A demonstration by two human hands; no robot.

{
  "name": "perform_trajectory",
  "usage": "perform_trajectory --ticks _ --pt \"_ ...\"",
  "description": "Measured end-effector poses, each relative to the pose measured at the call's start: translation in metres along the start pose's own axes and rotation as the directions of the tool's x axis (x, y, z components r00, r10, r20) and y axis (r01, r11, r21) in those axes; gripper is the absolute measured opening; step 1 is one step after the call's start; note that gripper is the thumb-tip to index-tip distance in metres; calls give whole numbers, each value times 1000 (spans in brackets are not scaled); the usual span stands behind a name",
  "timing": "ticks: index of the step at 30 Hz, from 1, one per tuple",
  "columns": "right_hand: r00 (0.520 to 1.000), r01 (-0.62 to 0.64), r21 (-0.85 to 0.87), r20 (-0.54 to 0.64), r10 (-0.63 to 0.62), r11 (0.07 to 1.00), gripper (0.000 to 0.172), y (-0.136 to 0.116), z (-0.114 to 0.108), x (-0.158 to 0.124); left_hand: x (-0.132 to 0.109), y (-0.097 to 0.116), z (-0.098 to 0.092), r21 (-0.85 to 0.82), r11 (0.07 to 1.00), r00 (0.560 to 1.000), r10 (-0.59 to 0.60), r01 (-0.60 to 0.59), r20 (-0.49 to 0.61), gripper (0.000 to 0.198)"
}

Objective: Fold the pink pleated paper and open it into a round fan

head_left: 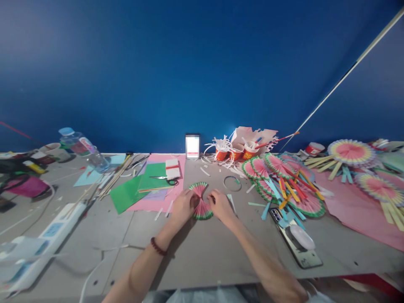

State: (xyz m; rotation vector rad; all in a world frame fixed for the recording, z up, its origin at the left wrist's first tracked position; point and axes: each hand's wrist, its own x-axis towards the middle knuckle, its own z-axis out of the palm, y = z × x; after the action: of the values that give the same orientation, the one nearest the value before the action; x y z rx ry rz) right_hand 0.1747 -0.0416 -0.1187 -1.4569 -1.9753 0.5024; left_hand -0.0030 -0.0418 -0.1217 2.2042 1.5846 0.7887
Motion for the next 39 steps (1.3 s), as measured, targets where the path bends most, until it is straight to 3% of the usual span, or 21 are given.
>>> perform_trajectory --ticks 10,21,28,30,33,36,39 --pt "1000 12 105 17 -14 994 12 -5 -6 0 2 5 -3 -95 995 1000 0 -1 -6 11" --pt "1000 11 131 5 -11 991 14 -4 1 2 0 6 -2 -42 997 998 56 -57 -18 14" --pt "999 3 219 -37 5 976 13 -6 -2 3 -4 13 -5 -89 996 998 -19 13 -65 16" --pt "998 -47 316 -21 57 947 11 -7 -4 3 -4 13 -6 -175 983 995 -74 61 -71 18" --pt "981 -194 475 101 165 858 20 -10 -9 4 -4 15 -8 -351 931 992 -119 96 -45 22" --pt "953 -303 569 193 235 764 31 -13 -12 5 -5 20 -11 -469 881 997 -75 61 -12 22" --pt "916 -398 606 220 336 689 34 -13 -12 5 -8 27 -12 -485 874 1000 -1 9 17 21"
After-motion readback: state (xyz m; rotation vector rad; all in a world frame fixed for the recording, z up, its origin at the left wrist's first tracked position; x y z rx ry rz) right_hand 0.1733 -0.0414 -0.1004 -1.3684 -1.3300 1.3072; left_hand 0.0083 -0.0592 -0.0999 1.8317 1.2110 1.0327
